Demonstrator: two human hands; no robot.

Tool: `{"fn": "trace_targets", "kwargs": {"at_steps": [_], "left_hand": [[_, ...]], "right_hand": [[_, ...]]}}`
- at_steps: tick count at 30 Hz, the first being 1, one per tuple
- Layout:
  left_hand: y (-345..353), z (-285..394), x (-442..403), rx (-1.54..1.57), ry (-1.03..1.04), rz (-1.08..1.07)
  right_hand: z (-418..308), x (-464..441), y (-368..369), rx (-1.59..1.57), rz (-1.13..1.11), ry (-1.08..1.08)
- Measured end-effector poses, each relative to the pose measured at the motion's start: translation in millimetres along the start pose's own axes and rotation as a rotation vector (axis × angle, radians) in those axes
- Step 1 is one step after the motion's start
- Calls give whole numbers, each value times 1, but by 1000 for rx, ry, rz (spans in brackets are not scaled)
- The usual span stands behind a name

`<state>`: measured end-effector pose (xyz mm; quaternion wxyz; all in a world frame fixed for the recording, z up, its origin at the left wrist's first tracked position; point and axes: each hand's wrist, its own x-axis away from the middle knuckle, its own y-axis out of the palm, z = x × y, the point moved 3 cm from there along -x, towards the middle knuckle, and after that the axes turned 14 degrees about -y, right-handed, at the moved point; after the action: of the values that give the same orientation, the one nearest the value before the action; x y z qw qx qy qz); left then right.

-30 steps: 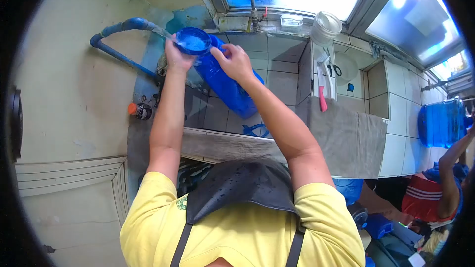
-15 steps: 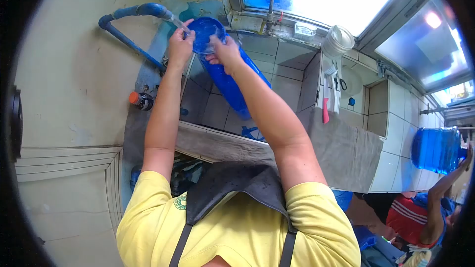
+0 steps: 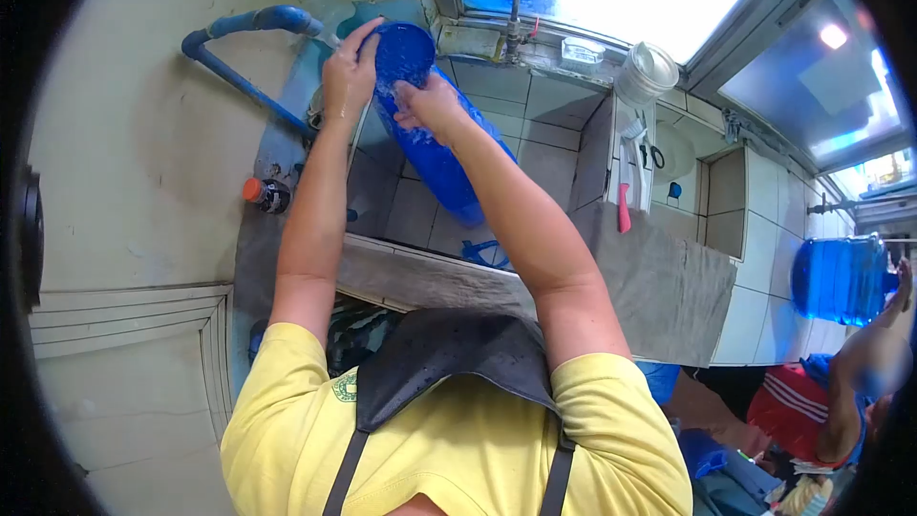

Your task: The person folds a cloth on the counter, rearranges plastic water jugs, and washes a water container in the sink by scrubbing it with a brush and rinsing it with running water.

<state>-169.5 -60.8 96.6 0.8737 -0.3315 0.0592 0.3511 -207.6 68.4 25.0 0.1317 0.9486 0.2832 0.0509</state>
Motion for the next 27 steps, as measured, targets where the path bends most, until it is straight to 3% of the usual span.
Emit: {"fn": "trace_targets", "kwargs": {"at_steps": [1,2,6,7,11,12,13,15,16,18,21,23,24,26,27], "left_hand": [[0,2,5,27,53,162],[4,-7,6,29,55,158],[27,-73,4,-43,-208,101],[31,-73,5,-30,-210,90],[57,-60,17,-400,191,36],[61,-59,19,-387,188,30],[65,-60,21,-503,197,52],[69,-62,26,-742,211,96],[70,-65,26,-864,219,120],[69,-74,20,-764,177,24],[72,-90,6,-471,68,-255],[71,-95,-7,-479,84,-323],[69,-96,-15,-491,100,-385],[62,-98,-28,-525,129,-505],[61,-95,-28,-567,56,-517]], "right_hand": [[-3,2,1,39,68,-67],[-5,5,0,38,72,-68],[-45,26,-18,712,39,-844],[-48,32,-28,728,44,-838],[-64,68,-77,1208,98,-956],[-68,79,-98,1216,141,-835],[-71,94,-120,1145,250,-633],[-94,131,-160,1014,439,-434],[-90,148,-197,1012,507,-423],[-55,187,-309,1186,551,-505],[-62,276,-368,931,606,161],[-60,313,-375,812,626,492],[-52,327,-390,812,621,492],[-28,336,-414,1377,350,442],[-32,329,-402,1458,583,330]]}}
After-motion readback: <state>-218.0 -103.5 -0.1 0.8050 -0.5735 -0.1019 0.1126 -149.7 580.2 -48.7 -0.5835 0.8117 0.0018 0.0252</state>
